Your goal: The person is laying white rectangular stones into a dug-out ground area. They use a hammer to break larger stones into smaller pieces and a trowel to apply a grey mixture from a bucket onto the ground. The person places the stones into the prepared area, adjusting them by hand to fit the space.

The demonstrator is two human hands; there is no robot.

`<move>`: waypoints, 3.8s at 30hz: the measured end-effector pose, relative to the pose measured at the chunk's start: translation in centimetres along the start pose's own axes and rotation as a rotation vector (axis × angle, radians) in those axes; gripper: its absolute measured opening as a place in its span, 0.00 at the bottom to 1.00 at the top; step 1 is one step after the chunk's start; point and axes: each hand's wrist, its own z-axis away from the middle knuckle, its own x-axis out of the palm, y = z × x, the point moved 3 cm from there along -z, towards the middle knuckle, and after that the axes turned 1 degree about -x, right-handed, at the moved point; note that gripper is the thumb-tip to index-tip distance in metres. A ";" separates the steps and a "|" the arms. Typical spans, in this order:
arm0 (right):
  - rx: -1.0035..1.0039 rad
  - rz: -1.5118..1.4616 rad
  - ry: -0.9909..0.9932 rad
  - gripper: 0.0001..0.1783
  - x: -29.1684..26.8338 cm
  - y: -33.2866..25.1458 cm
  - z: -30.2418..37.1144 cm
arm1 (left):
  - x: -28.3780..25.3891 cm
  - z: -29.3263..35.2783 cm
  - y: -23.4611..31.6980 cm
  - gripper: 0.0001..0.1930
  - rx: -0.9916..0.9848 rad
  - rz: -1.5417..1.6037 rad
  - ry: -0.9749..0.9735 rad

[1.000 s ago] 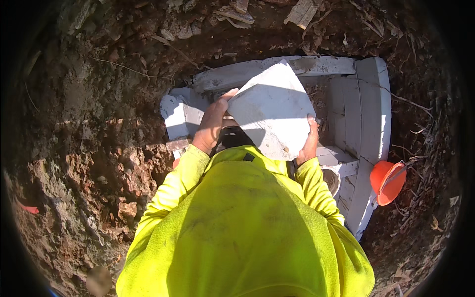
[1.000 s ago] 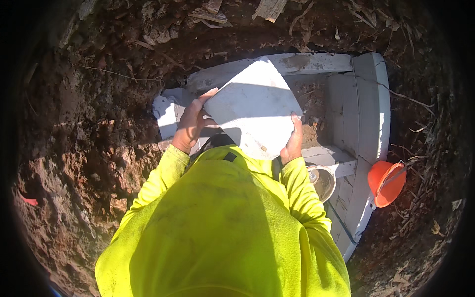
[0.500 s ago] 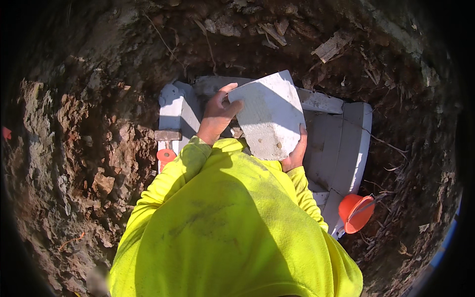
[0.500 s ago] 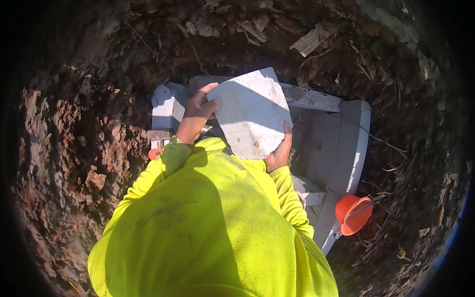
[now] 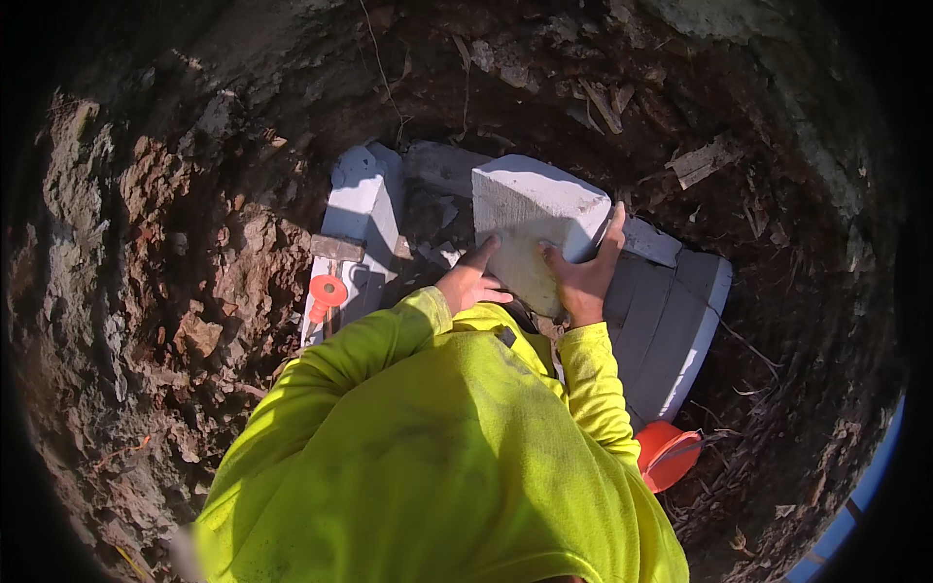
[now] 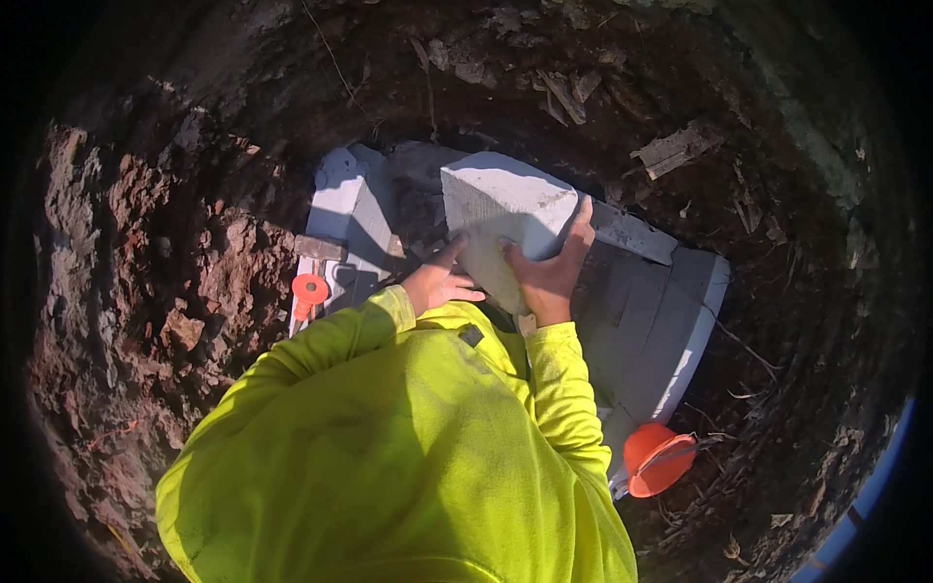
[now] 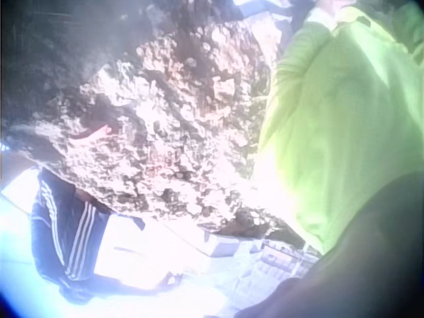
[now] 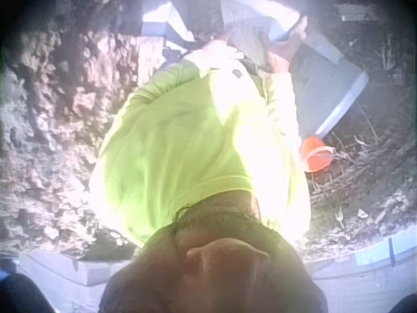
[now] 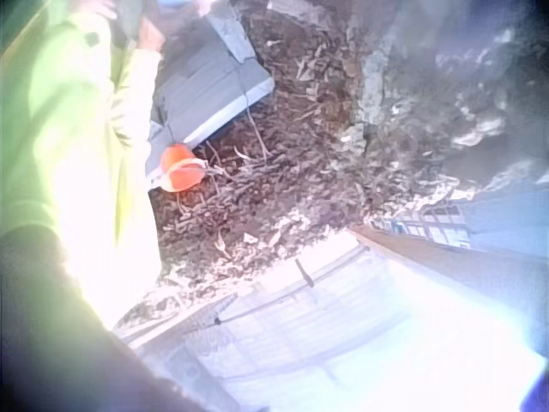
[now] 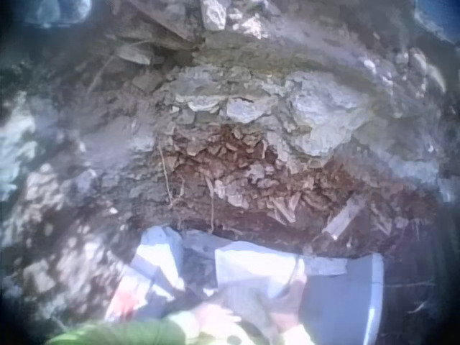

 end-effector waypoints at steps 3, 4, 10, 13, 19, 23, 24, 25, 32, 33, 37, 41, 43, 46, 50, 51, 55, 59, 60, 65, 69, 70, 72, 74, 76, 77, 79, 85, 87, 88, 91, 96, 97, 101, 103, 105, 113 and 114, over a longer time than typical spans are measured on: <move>-0.094 0.057 -0.174 0.60 3.9 -0.8 -2.7 | -0.7 -0.7 -1.4 0.35 0.040 -0.123 -0.110; -0.237 0.201 -0.164 0.59 6.0 -0.7 -2.9 | -1.4 -1.0 -1.7 0.33 0.072 -0.149 -0.088; -0.358 0.252 -0.531 0.59 18.5 0.0 -6.5 | -7.2 -0.1 -2.7 0.20 0.202 0.059 0.163; -0.471 0.393 -0.619 0.60 25.1 0.6 -7.4 | -10.0 1.6 -2.6 0.21 0.259 0.074 0.211; -0.596 0.514 -0.625 0.59 32.4 3.6 -7.6 | -13.0 2.5 -2.9 0.20 0.331 0.140 0.323; -0.513 0.465 -0.789 0.58 31.2 2.5 -7.5 | -16.4 -3.5 -4.0 0.20 0.420 0.191 0.297; -0.532 0.491 -0.794 0.58 30.6 3.4 -7.8 | -15.2 -3.5 -1.9 0.21 0.376 0.157 0.321; -0.551 0.517 -0.799 0.57 30.0 4.6 -8.1 | -13.9 -4.1 1.1 0.23 0.331 0.121 0.345; -0.937 0.499 -0.653 0.51 32.0 6.4 -7.2 | -12.3 -10.6 11.5 0.45 0.490 0.143 0.410; -1.031 0.460 -0.599 0.50 32.5 6.6 -7.1 | -11.8 -10.8 13.2 0.48 0.431 0.132 0.418; -0.675 0.344 -0.524 0.50 29.8 6.6 -6.6 | -11.2 -11.7 15.9 0.55 0.355 0.159 0.407; 0.009 -0.273 -0.452 0.47 26.7 10.1 -6.0 | -11.0 -14.7 16.8 0.52 0.408 0.204 0.467; 0.764 -0.718 -0.526 0.43 27.7 11.5 -5.5 | -11.2 -15.7 16.5 0.51 0.469 0.241 0.463; 0.586 -0.688 -0.488 0.39 30.6 13.6 -7.0 | -11.3 -16.3 16.8 0.48 0.549 0.252 0.416; 0.477 -0.669 -0.538 0.34 31.1 15.7 -6.7 | -11.8 -15.7 16.8 0.38 0.554 0.242 0.398; 0.491 -0.678 -0.530 0.34 30.9 15.1 -6.5 | -11.8 -15.0 17.2 0.34 0.569 0.232 0.418; 0.528 -0.730 -0.560 0.33 31.3 13.8 -7.2 | -11.9 -15.0 17.1 0.36 0.595 0.221 0.432; 0.504 -0.666 -0.519 0.28 30.6 14.0 -7.7 | -12.5 -15.9 17.8 0.45 0.535 0.190 0.304; 0.468 -0.670 -0.539 0.28 30.2 13.2 -8.1 | -12.2 -15.1 18.3 0.45 0.488 0.165 0.236; 0.642 -0.741 -0.439 0.37 29.7 15.9 -6.7 | -15.1 -15.1 19.4 0.43 0.478 0.303 0.137; 1.045 -0.844 -0.234 0.53 29.8 20.4 -0.4 | -14.2 -14.6 18.1 0.50 0.545 0.347 0.091; 1.148 -0.859 -0.232 0.56 30.0 21.2 1.1 | -14.6 -14.8 17.1 0.50 0.565 0.441 0.065; 1.157 -1.020 -0.192 0.60 30.3 22.1 3.1 | -16.3 -16.9 13.8 0.49 0.512 0.488 0.260; 1.111 -1.040 -0.166 0.64 30.7 20.6 2.0 | -16.9 -19.4 11.8 0.46 0.391 0.694 0.279; 0.919 -1.138 -0.183 0.61 32.0 15.5 -1.9 | -20.5 -24.3 11.9 0.40 0.492 0.693 0.390; 0.859 -1.038 -0.300 0.58 31.8 14.1 -3.6 | -19.8 -25.5 13.9 0.32 0.833 0.335 0.392; 0.715 -0.831 -0.506 0.52 31.7 11.9 -6.9 | -16.6 -26.3 16.7 0.25 1.085 0.238 0.290; 0.735 -0.806 -0.388 0.44 32.4 15.1 -5.7 | -14.1 -27.0 18.2 0.24 0.841 0.872 -0.033; 0.725 -0.732 -0.332 0.44 33.2 14.7 -3.8 | -16.5 -27.2 18.6 0.23 0.888 0.873 -0.261; 0.763 -0.726 -0.355 0.44 33.1 14.2 -3.8 | -17.4 -27.8 18.1 0.24 0.854 0.840 -0.104; 0.816 -0.740 -0.423 0.44 32.0 14.8 -5.8 | -13.7 -24.5 17.7 0.26 0.565 0.822 0.369; 0.816 -0.686 -0.436 0.44 32.7 13.7 -5.1 | -15.8 -25.4 17.9 0.29 0.618 0.854 0.353; 0.803 -0.665 -0.455 0.44 32.7 13.3 -4.8 | -16.9 -26.5 17.5 0.30 0.650 0.861 0.338; 0.760 -0.614 -0.459 0.44 32.3 13.4 -5.7 | -14.7 -25.4 16.9 0.32 0.713 0.923 0.314; 0.747 -0.572 -0.479 0.43 32.2 13.5 -5.9 | -13.3 -25.1 15.5 0.34 0.748 0.968 0.373; 0.679 -0.604 -0.482 0.42 32.0 13.1 -5.8 | -10.0 -23.3 14.0 0.40 0.928 0.559 0.540; 0.423 -0.385 -0.613 0.45 30.7 14.2 -8.1 | -10.0 -18.6 14.7 0.59 0.835 0.042 0.642; 0.284 -0.319 -0.582 0.46 30.6 14.2 -8.2 | -10.3 -18.5 15.0 0.60 0.813 0.034 0.587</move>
